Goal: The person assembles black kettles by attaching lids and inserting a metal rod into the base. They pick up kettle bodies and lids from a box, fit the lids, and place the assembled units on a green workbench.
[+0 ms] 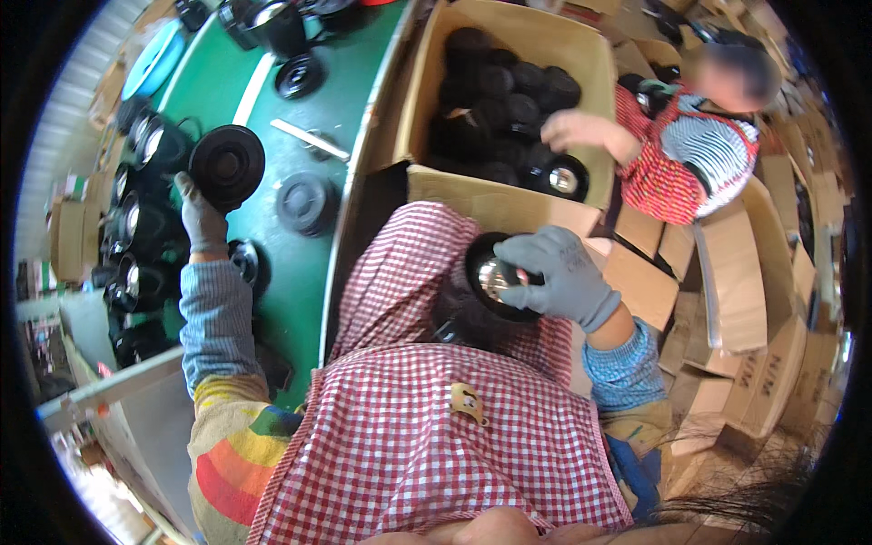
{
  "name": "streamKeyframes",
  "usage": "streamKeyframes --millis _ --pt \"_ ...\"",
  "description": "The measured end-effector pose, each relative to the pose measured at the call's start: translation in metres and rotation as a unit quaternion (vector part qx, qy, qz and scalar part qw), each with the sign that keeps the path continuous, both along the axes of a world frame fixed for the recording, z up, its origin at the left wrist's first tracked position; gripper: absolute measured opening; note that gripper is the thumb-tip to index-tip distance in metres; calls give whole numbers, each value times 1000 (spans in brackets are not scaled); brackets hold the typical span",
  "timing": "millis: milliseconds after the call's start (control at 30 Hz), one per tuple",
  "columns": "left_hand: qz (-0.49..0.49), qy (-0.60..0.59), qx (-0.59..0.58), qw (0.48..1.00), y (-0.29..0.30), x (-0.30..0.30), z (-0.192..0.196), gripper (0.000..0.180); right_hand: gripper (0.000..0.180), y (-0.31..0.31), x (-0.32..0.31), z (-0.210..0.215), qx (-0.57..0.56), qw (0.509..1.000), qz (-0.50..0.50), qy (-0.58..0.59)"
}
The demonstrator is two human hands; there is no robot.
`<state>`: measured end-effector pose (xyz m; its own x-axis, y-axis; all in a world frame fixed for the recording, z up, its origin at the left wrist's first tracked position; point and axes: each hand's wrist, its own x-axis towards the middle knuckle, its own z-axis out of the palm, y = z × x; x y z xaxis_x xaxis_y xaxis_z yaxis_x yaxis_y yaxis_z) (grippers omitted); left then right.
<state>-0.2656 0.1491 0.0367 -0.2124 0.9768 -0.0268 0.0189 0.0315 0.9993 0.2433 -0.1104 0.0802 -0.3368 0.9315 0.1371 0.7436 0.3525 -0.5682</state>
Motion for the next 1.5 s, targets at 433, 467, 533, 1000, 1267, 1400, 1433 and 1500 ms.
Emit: streamKeyframes --millis 433,467,533,1000,1267,1400,1433,1500 --pt "-100 189 -329 920 75 -50 -56 57 50 -20 -11 -9 -53 981 -141 119" --pt "-109 278 -310 903 55 -85 -32 52 52 -18 -3 -25 -51 976 -134 165" --pt "-138 405 -321 845 42 -122 -16 37 60 -24 -3 -37 -87 965 -137 205" --pt "-171 594 -71 783 124 15 -30 45 67 -35 -19 -54 -58 920 -225 314" --pt "-185 608 -110 764 208 125 -67 59 58 -39 -31 -41 -82 893 -301 323" --pt "-199 558 -15 806 220 72 -109 29 42 -17 -9 -21 -15 953 -239 188" --pt "-257 525 -6 811 219 102 -71 23 38 -21 -7 -16 -11 936 -293 193" --pt "-276 536 129 787 178 120 -9 17 35 -11 5 -4 0 911 -339 233"
